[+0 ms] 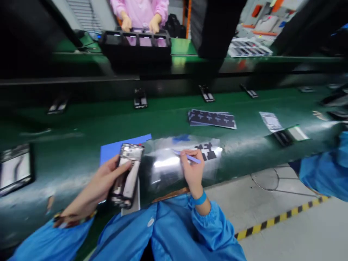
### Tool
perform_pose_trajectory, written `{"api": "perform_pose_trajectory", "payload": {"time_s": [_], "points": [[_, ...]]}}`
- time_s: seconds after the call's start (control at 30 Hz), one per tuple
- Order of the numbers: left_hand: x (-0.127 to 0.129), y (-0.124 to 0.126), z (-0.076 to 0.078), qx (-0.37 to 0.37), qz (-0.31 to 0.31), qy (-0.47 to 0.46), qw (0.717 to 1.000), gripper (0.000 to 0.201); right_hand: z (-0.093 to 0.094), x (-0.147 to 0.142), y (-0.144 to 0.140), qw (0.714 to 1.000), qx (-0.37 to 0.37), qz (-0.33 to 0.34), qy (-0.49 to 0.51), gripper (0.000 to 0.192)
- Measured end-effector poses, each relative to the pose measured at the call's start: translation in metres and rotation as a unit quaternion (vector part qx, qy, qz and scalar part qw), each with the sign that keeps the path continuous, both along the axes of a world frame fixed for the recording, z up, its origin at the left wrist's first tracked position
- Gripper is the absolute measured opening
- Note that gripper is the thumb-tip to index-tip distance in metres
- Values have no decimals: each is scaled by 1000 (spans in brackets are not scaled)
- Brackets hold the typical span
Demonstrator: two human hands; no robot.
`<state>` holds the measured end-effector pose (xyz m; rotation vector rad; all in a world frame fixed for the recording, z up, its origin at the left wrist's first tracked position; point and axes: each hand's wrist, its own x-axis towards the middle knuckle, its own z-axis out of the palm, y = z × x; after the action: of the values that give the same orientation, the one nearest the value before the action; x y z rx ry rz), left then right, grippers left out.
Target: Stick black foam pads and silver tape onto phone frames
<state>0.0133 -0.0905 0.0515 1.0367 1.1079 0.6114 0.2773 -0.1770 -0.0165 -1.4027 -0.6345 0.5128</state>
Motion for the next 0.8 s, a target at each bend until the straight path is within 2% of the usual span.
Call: {"api": "perform_pose_trajectory", "payload": {"time_s": [0.1,0.13,0.17,0.23,0.3,0.37,0.5,0.6,0.7,0.8], "points": [[7,-15,-16,46,-58,-34,997,89,-7,5,-3,1000,6,-5,7,41],[9,-15,-23,89,-77,-35,992,99,-8,6,-3,1000,5,-8,12,43],[12,-13,-29,137,-97,-26,986,100,-9,7,-3,1000,2,-8,17,43],[18,-9,-41,204,-122,13,971,84,-7,8,0,1000,-1,-2,26,42],[26,-5,-50,232,-114,61,964,64,-3,6,5,999,6,12,34,39],[36,-1,-55,249,-92,105,958,53,2,2,14,998,25,35,55,36],[43,7,-52,347,-87,157,920,40,11,-11,38,986,53,93,131,36],[24,6,-41,435,-92,203,872,39,17,-20,54,979,42,133,152,33],[-10,-15,-31,483,-153,284,814,34,20,-33,59,973,30,160,167,34],[-37,-52,-31,494,-231,299,783,45,20,-49,53,968,8,193,158,40]]}}
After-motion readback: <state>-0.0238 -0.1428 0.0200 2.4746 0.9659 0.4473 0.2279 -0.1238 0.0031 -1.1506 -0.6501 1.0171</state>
